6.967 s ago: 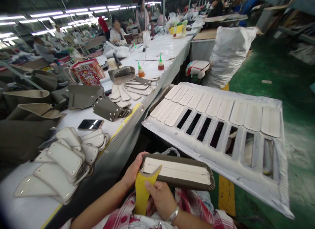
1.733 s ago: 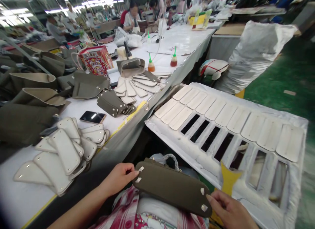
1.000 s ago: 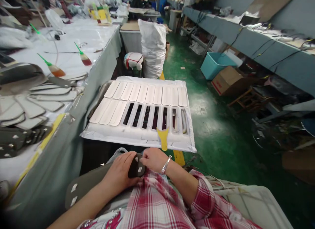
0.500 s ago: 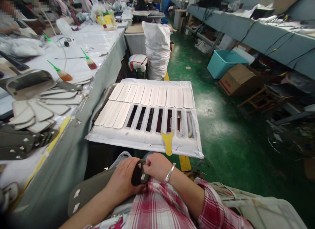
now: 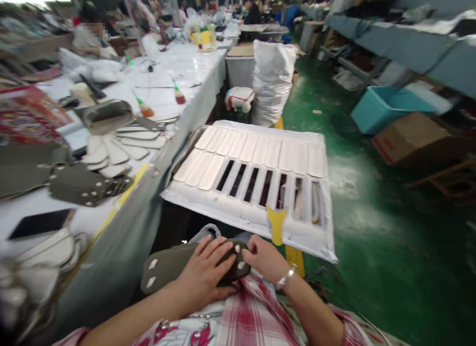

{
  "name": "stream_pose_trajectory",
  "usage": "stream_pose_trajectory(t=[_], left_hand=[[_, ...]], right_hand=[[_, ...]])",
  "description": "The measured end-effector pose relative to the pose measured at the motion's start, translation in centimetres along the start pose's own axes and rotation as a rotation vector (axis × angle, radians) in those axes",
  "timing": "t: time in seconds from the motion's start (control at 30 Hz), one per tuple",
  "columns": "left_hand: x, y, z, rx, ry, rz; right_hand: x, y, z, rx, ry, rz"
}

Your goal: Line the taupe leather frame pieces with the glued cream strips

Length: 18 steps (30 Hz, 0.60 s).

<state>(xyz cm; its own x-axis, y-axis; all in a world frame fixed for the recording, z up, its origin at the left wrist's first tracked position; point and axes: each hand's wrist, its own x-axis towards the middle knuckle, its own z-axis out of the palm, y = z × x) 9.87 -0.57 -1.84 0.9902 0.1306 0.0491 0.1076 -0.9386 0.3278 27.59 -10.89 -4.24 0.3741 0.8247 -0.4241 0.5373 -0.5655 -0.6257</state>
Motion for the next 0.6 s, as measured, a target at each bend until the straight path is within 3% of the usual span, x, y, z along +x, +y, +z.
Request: stream_pose_trajectory(t=[0.13,0.2,0.23,0.3,0.37,0.4,0.47,0.53,0.6], left_hand=[[-1.3,-0.1,-1.0,0.074,0.058,0.021],[-3.0,-0.7,-2.1,0.038,0.111,-0.020],[-4.3,-1.1,-2.8,-0.022,0.171,-0.078],[-7.6,-2.3,-4.0,-0.210,0.372,-0.297],[-11.2,-3.9,-4.6,-0.441,0.608,-0.655],[-12.8,-4.8,-4.6,-0.553,0.619,-0.799],[-15.0,-6.2,-4.2,-0.753,0.553,-0.945],[-15.9,-7.2,-3.5,-0.891,0.467,-0.959],[-15.9,-7.6,-3.0,-0.947,0.450,-0.948]], right_hand=[[0.9,0.8,-0.2,-0.076,-0.022,-0.011],[1.0,0.6,-0.9,-0.065,-0.072,0.005],[0.9,0.1,-1.3,-0.079,-0.032,-0.018],[0.2,-1.9,-1.2,-0.148,0.114,-0.131],[-0.4,-5.1,0.0,-0.257,0.241,-0.330],[-0.5,-7.0,1.2,-0.293,0.234,-0.424],[-0.2,-10.7,4.0,-0.433,0.202,-0.723],[0.5,-13.6,6.8,-0.504,0.102,-0.887],[1.3,-15.2,8.9,-0.539,0.061,-0.947]])
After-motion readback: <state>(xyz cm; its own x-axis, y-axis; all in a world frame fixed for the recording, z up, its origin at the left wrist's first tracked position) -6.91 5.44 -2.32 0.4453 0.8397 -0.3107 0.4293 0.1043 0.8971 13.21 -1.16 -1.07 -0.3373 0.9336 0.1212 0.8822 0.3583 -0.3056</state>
